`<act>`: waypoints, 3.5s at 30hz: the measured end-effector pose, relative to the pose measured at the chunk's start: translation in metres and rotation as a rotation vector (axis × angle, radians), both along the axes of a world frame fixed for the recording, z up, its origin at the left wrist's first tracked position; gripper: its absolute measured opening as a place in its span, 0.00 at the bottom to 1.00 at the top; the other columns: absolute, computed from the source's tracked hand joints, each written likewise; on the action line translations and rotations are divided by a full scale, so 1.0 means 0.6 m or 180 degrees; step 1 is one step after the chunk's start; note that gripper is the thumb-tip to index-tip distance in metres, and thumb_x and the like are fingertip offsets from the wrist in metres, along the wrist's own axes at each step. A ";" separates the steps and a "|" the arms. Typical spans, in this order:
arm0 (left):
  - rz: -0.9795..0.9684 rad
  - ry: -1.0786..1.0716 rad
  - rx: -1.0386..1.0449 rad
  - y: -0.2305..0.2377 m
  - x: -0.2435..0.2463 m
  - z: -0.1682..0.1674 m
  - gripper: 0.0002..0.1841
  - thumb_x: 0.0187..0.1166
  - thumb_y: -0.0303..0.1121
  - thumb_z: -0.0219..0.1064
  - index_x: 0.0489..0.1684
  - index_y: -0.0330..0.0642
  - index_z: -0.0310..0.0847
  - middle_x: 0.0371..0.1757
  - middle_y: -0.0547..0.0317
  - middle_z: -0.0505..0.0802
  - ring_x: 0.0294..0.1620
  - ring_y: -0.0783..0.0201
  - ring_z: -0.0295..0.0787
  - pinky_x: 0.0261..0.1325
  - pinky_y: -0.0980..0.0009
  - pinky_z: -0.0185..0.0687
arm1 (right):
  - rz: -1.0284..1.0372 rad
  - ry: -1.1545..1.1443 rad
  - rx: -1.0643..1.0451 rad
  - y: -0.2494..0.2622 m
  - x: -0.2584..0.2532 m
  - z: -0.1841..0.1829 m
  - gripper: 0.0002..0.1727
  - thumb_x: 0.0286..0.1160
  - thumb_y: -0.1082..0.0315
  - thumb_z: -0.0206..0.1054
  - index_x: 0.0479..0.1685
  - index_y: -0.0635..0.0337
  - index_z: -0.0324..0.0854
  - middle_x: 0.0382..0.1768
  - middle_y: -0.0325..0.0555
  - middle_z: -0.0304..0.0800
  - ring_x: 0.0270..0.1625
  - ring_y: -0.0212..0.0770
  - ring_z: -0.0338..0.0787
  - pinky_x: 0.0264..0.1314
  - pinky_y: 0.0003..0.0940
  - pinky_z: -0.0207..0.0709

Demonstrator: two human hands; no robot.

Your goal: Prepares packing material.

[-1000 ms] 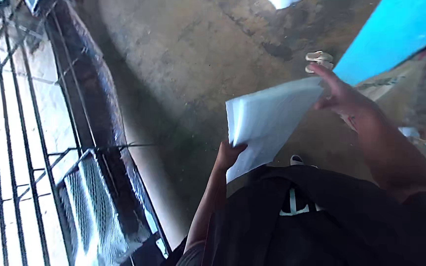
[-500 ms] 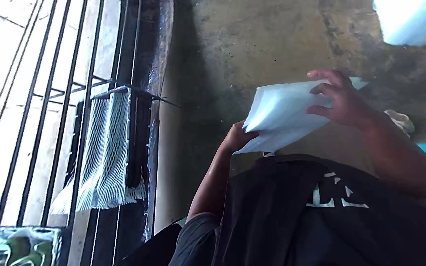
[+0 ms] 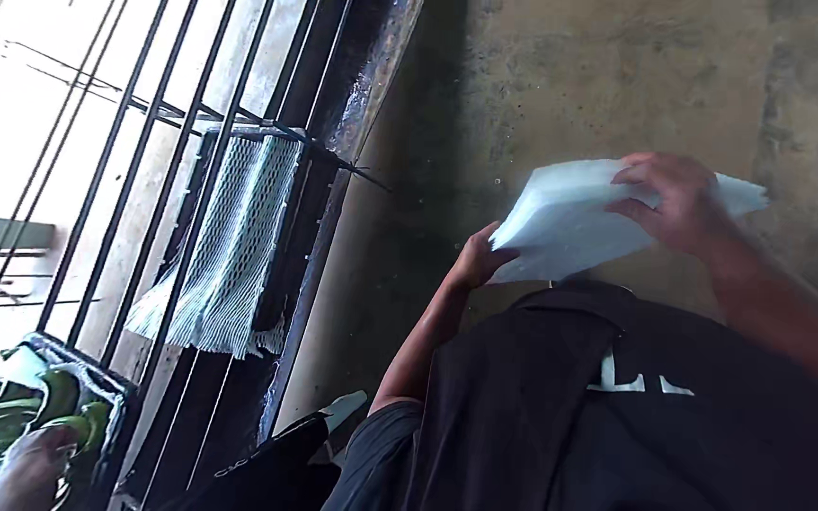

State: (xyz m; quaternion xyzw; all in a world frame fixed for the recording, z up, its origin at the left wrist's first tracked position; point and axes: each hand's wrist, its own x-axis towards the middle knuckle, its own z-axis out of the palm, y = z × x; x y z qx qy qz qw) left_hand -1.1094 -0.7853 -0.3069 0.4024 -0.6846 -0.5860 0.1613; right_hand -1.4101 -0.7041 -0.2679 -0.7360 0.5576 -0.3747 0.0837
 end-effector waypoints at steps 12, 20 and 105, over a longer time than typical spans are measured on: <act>0.0789 0.1567 -0.1807 -0.349 -0.176 0.108 0.09 0.79 0.20 0.66 0.48 0.36 0.93 0.69 0.51 0.89 0.69 0.65 0.86 0.71 0.67 0.83 | 0.0765 0.0428 -0.0679 -0.424 -0.182 0.043 0.12 0.84 0.65 0.62 0.47 0.64 0.88 0.58 0.63 0.92 0.56 0.62 0.92 0.56 0.55 0.81; 0.0746 0.0741 -0.1906 -0.609 -0.236 0.094 0.07 0.69 0.24 0.77 0.40 0.30 0.91 0.59 0.44 0.90 0.61 0.65 0.87 0.68 0.70 0.83 | 0.0750 0.0544 -0.0707 -0.681 -0.194 0.037 0.14 0.86 0.61 0.62 0.48 0.61 0.89 0.60 0.59 0.92 0.57 0.60 0.92 0.57 0.54 0.81; 0.6095 -0.2815 -0.0117 -2.150 0.116 -0.498 0.42 0.72 0.47 0.77 0.80 0.27 0.68 0.77 0.30 0.78 0.81 0.41 0.73 0.84 0.49 0.66 | 0.1676 0.1079 0.3041 -2.745 -0.236 -0.261 0.22 0.60 0.60 0.76 0.44 0.74 0.89 0.41 0.65 0.93 0.45 0.59 0.93 0.55 0.64 0.81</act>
